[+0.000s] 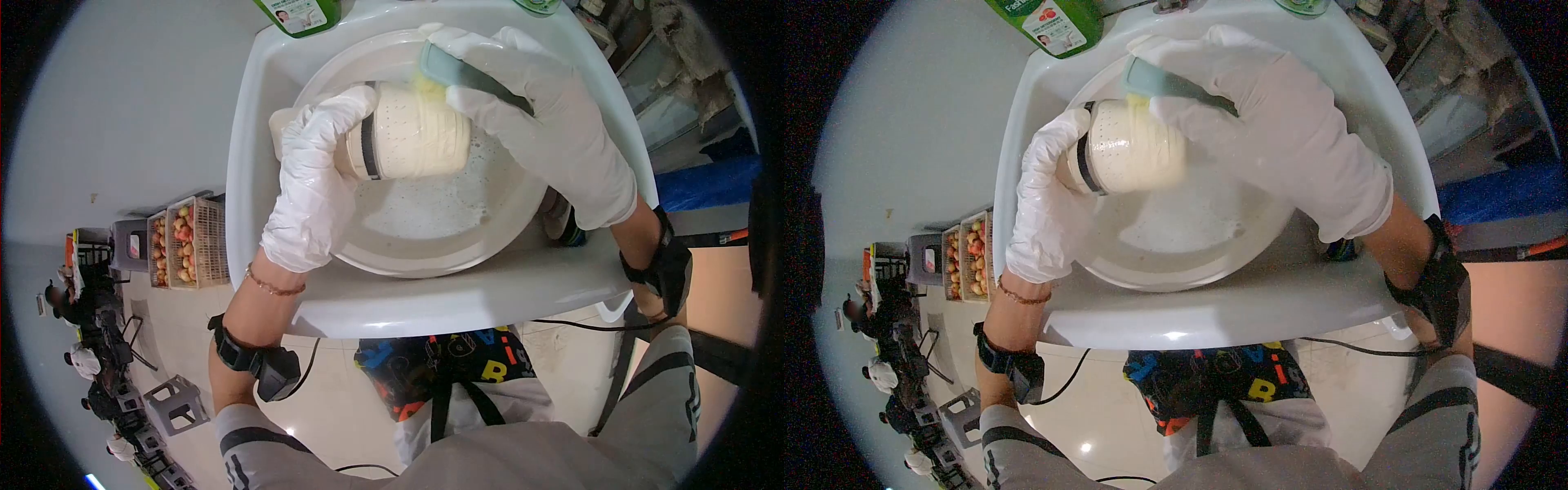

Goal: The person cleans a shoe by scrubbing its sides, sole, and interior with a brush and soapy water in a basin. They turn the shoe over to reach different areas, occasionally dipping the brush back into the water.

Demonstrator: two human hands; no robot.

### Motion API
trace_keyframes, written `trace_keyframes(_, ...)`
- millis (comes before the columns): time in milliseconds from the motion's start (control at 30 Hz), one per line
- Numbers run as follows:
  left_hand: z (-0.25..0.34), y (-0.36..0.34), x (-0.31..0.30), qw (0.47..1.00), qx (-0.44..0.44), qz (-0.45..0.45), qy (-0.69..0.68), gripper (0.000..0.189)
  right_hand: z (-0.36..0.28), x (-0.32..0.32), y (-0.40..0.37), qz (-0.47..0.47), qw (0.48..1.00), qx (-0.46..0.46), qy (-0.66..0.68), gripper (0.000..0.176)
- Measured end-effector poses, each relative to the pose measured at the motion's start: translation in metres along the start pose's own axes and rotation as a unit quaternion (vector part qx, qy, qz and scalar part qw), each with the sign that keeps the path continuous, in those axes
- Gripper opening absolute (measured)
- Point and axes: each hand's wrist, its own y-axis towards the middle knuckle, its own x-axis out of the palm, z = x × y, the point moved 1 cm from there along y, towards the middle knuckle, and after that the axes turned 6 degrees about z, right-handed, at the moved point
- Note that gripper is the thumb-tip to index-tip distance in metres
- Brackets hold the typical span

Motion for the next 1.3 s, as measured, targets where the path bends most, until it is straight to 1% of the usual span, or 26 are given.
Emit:
trace_keyframes(33, 0.000, 0.000, 0.000, 1.000, 0.007, -0.010, 0.014, 0.016, 0.000, -0.001, 0.000, 0.000, 1.000, 0.000, 0.000, 0.036)
trace_keyframes(100, -0.002, 0.003, -0.002, 1.000, 0.012, -0.019, 0.010, 0.017, 0.000, -0.002, 0.001, -0.030, 0.998, 0.052, 0.006, 0.035)
trace_keyframes(167, -0.005, 0.007, -0.008, 0.999, 0.016, -0.028, 0.006, 0.018, 0.004, -0.001, 0.001, -0.014, 0.999, 0.043, 0.012, 0.035)
trace_keyframes(200, -0.006, 0.010, -0.013, 0.997, 0.028, -0.064, 0.043, 0.022, 0.005, -0.001, 0.001, 0.002, 0.999, 0.035, 0.018, 0.035)
trace_keyframes(233, -0.006, 0.011, -0.015, 0.991, 0.041, -0.100, 0.080, 0.026, -0.008, -0.006, 0.010, 0.003, 0.999, 0.035, 0.018, 0.035)
trace_keyframes(267, -0.006, 0.009, -0.012, 0.991, 0.040, -0.101, 0.081, 0.026, -0.024, -0.014, 0.019, -0.009, 0.999, 0.042, -0.021, 0.034)
trace_keyframes(300, -0.006, 0.005, -0.008, 0.994, 0.029, -0.092, 0.050, 0.031, -0.035, -0.018, 0.026, -0.020, 0.997, 0.048, -0.060, 0.033)
trace_keyframes(333, -0.005, 0.001, -0.005, 0.996, 0.017, -0.083, 0.019, 0.036, -0.029, -0.017, 0.024, -0.020, 0.997, 0.048, -0.060, 0.033)
trace_keyframes(400, -0.001, -0.003, 0.000, 0.994, 0.028, -0.096, 0.043, 0.040, -0.011, -0.011, 0.020, -0.012, 0.995, 0.096, 0.016, 0.038)
trace_keyframes(433, -0.001, -0.004, 0.001, 0.991, 0.039, -0.110, 0.067, 0.045, -0.008, -0.011, 0.019, -0.012, 0.995, 0.096, 0.016, 0.038)
trace_keyframes(500, -0.001, -0.006, 0.000, 0.989, 0.043, -0.116, 0.085, 0.046, -0.006, -0.010, 0.019, 0.008, 0.999, 0.053, 0.007, 0.038)
trace_keyframes(567, 0.000, -0.004, -0.004, 0.986, 0.047, -0.122, 0.101, 0.046, -0.006, -0.011, 0.022, 0.000, 0.999, 0.049, 0.000, 0.038)
trace_keyframes(633, -0.002, -0.002, -0.010, 0.984, 0.028, -0.174, 0.028, 0.045, -0.003, -0.010, 0.019, -0.007, 0.999, 0.044, -0.008, 0.037)
trace_keyframes(667, -0.003, -0.001, -0.011, 0.984, 0.028, -0.175, 0.029, 0.045, 0.003, -0.006, 0.012, 0.000, 0.999, 0.043, -0.005, 0.035)
trace_keyframes(733, -0.004, 0.000, -0.012, 0.995, -0.022, -0.077, -0.065, 0.045, 0.005, -0.004, 0.008, 0.008, 0.999, 0.042, -0.005, 0.034)
trace_keyframes(767, -0.002, 0.000, -0.009, 0.995, -0.022, -0.079, -0.065, 0.045, 0.004, -0.002, 0.008, 0.002, 0.999, 0.051, 0.009, 0.033)
trace_keyframes(833, 0.007, -0.002, 0.001, 0.995, -0.051, -0.022, -0.081, 0.044, 0.002, -0.001, 0.009, -0.005, 0.998, 0.061, 0.023, 0.033)
trace_keyframes(900, 0.008, 0.001, -0.002, 0.996, -0.060, -0.027, -0.065, 0.043, 0.000, -0.001, 0.009, -0.037, 0.999, 0.032, -0.005, 0.034)
trace_keyframes(933, 0.002, -0.001, -0.002, 0.996, -0.066, -0.034, -0.046, 0.042, 0.001, -0.001, 0.001, -0.034, 0.999, 0.032, -0.004, 0.034)
trace_keyframes(967, 0.002, -0.002, -0.001, 0.996, -0.067, -0.033, -0.046, 0.042, 0.000, 0.001, 0.001, -0.021, 1.000, 0.014, -0.005, 0.034)
trace_keyframes(1000, 0.003, -0.003, -0.001, 0.998, -0.054, -0.033, -0.012, 0.040, 0.000, 0.002, 0.001, -0.009, 1.000, -0.004, -0.006, 0.034)
trace_keyframes(1033, 0.003, -0.005, -0.001, 0.998, -0.041, -0.033, 0.022, 0.038, 0.002, 0.004, -0.002, -0.008, 1.000, -0.004, -0.006, 0.034)
trace_keyframes(1167, 0.004, -0.006, 0.000, 0.996, -0.054, -0.019, 0.069, 0.036, 0.004, 0.004, -0.002, 0.008, 1.000, -0.014, -0.010, 0.033)
trace_keyframes(1233, 0.004, -0.008, 0.001, 0.996, -0.044, -0.035, 0.067, 0.034, 0.005, 0.003, -0.001, 0.011, 1.000, -0.018, -0.008, 0.033)
trace_keyframes(1267, 0.003, -0.008, -0.001, 0.996, -0.045, -0.035, 0.067, 0.034, 0.006, 0.003, -0.002, 0.007, 1.000, -0.002, -0.013, 0.033)
trace_keyframes(1300, 0.001, -0.008, -0.004, 0.995, -0.032, -0.063, 0.067, 0.034, 0.008, 0.003, -0.002, 0.003, 1.000, 0.014, -0.017, 0.036)
